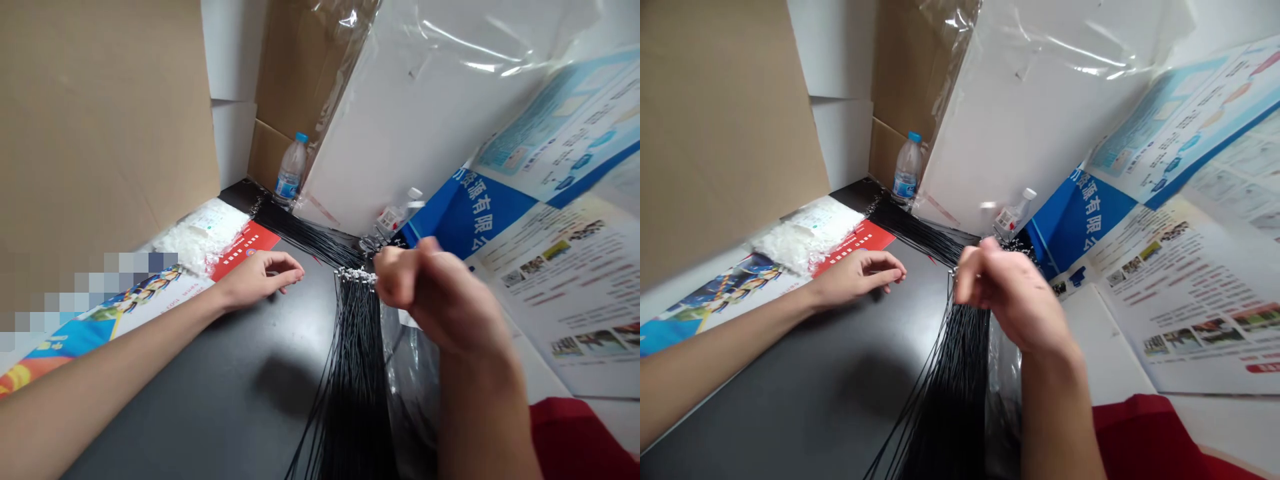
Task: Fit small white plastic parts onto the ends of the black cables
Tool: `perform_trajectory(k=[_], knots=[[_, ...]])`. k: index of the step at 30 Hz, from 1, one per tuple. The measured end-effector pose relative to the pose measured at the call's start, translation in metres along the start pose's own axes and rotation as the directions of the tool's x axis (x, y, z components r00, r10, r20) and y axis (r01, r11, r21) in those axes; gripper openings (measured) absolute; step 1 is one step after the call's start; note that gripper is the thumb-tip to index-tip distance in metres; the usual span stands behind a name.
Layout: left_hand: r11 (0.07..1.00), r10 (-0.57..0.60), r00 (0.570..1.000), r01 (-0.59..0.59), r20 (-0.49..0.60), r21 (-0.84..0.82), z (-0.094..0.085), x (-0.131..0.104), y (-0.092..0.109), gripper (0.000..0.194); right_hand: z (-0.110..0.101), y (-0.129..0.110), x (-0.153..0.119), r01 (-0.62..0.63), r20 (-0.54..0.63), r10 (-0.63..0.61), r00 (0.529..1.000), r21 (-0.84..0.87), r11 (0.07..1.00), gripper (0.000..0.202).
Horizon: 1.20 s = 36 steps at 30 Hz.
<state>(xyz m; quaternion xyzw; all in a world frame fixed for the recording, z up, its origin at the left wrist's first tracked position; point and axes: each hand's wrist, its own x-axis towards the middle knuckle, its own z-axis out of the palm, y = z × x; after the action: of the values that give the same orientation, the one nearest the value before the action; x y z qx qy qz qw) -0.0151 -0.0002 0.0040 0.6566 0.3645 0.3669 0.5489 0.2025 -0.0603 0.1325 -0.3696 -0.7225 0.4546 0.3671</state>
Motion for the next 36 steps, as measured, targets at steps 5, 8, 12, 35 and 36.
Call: perform_trajectory(k=[5,8,12,35,36], knots=[[0.918,0.069,0.997,-0.072,0.021,0.389,-0.002,0.001,-0.008,0.02,-0.022,-0.001,-0.009,-0.258,-0.113,0.281,0.953,0.178,0.95,0.051],[0.842,0.158,0.986,-0.166,0.059,0.514,-0.004,0.002,-0.011,0.017,-0.029,0.034,-0.001,-0.614,-0.117,0.604,0.788,-0.077,0.786,0.048],[0.79,0.194,0.976,-0.215,0.099,0.574,-0.005,0.002,-0.012,0.017,-0.033,0.075,0.011,-0.773,-0.262,0.732,0.629,-0.304,0.556,0.047],[0.547,0.149,0.989,-0.092,0.011,0.832,-0.024,-0.001,-0.008,0.02,-0.031,0.102,0.011,-0.774,-0.347,0.745,0.57,-0.532,0.345,0.048],[0.514,0.139,0.99,-0.042,-0.035,0.857,-0.029,-0.002,-0.005,0.021,-0.031,0.101,0.012,-0.76,-0.38,0.73,0.568,-0.582,0.288,0.048]])
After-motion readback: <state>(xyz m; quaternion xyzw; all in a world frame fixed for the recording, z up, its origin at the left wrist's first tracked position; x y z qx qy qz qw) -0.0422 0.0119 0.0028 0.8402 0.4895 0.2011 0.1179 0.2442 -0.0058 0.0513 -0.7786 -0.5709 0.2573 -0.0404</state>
